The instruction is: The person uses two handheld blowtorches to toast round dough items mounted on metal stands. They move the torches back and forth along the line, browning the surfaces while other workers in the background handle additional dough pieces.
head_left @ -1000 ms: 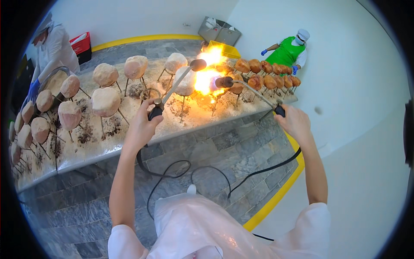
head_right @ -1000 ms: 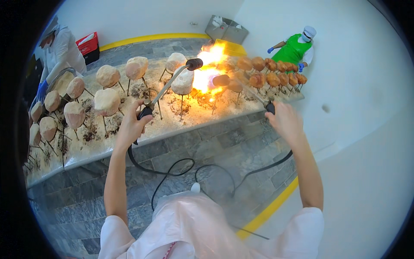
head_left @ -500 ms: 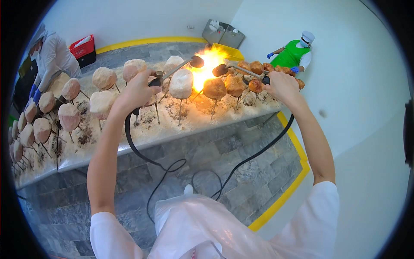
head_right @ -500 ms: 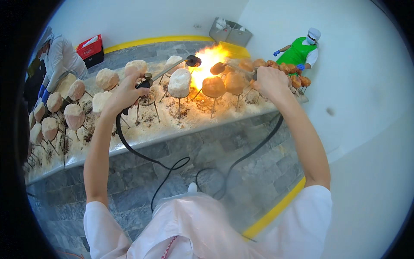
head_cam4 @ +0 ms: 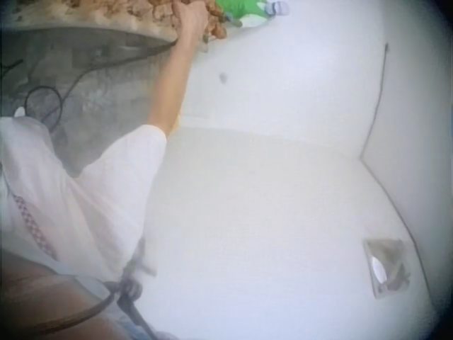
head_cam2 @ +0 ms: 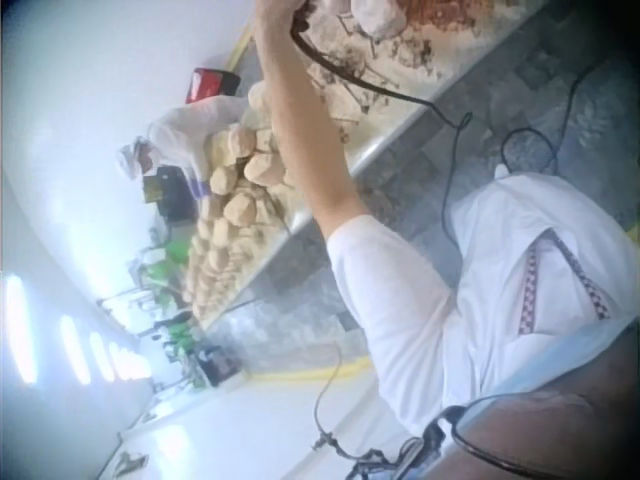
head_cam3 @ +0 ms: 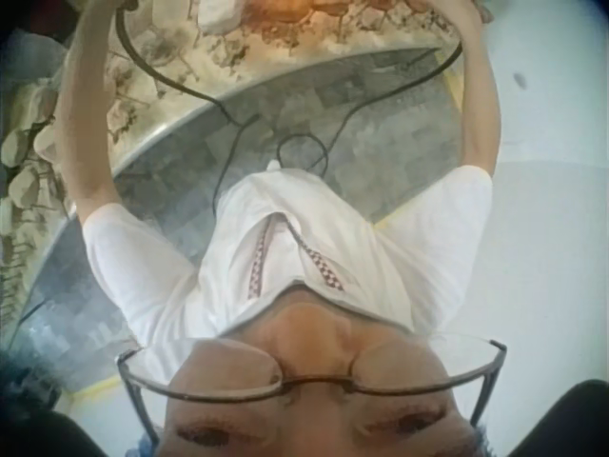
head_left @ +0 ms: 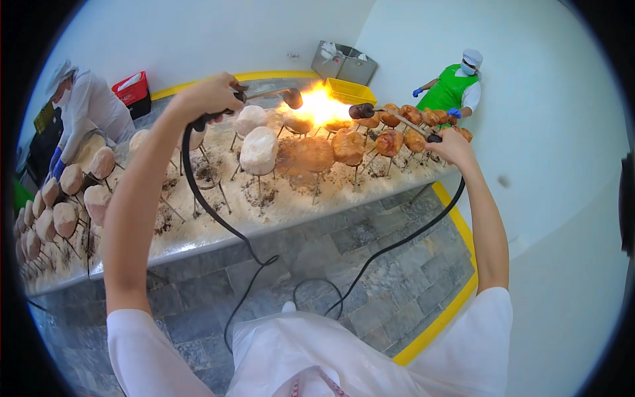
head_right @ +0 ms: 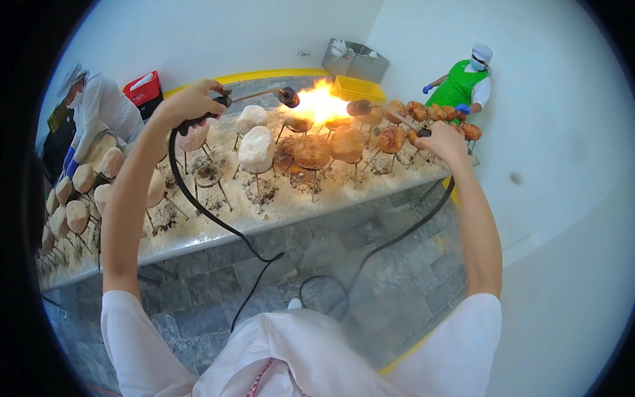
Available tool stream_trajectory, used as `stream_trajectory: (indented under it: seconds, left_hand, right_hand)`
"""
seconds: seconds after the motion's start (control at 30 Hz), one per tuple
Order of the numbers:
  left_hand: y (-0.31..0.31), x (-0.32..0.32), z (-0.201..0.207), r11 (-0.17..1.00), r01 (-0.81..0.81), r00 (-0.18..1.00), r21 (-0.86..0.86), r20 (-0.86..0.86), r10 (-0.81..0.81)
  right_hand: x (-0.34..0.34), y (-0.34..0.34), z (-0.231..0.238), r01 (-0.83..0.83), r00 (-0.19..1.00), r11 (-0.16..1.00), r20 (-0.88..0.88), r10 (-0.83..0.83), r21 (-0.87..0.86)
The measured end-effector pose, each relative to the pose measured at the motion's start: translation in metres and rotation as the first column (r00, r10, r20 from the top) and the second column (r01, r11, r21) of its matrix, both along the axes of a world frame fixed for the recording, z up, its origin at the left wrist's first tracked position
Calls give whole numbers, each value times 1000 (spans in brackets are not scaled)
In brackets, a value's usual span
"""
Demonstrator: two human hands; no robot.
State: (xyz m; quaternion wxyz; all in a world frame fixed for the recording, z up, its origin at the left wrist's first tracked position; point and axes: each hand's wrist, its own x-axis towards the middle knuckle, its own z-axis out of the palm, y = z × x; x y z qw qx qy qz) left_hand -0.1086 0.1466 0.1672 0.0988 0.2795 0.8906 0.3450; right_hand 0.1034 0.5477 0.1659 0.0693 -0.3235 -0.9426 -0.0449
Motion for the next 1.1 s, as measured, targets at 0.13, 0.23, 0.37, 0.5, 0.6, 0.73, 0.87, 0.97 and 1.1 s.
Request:
stream_trajectory:
  seconds: [0.13, 0.23, 0.37, 0.5, 0.6, 0.73, 0.87, 0.97, 1.1]
  left_hand:
    - [9, -16, 19, 997, 65, 996, -48, 66, -62]
    - [13, -20, 23, 995, 70, 995, -71, 77, -64]
    - [7, -37, 17, 999, 45, 990, 13, 132, -47]
    - [-2, -52, 13, 1000, -16, 982, -11, 187, 17]
    - [-13, -64, 8, 999, -41, 976, -12, 213, 43]
    - [-22, -89, 9, 999, 16, 968, 36, 249, -24]
    - [-30, -115, 21, 995, 102, 976, 15, 190, -103]
    - [-35, -130, 31, 996, 93, 980, 15, 173, -94]
    - [-43, -156, 27, 992, 125, 978, -25, 173, -119]
  right_hand:
    - [16, 27, -19, 65, 997, 979, -21, -71, -193]
    - [14, 44, -30, 28, 997, 976, -60, -42, -216]
    - [-3, 49, -23, -48, 996, 985, -84, 35, -165]
    - [-17, 26, 12, -53, 998, 998, 15, 53, -36]
    - [-28, -5, 30, -11, 997, 1000, 78, 10, 4]
    - [-51, -32, 38, 1, 993, 997, 118, -10, 79]
    - [-76, -47, 33, 51, 995, 993, 86, -60, 102]
    - [-90, -53, 31, 86, 993, 991, 76, -93, 101]
    - [-106, -48, 28, 61, 996, 991, 55, -68, 118]
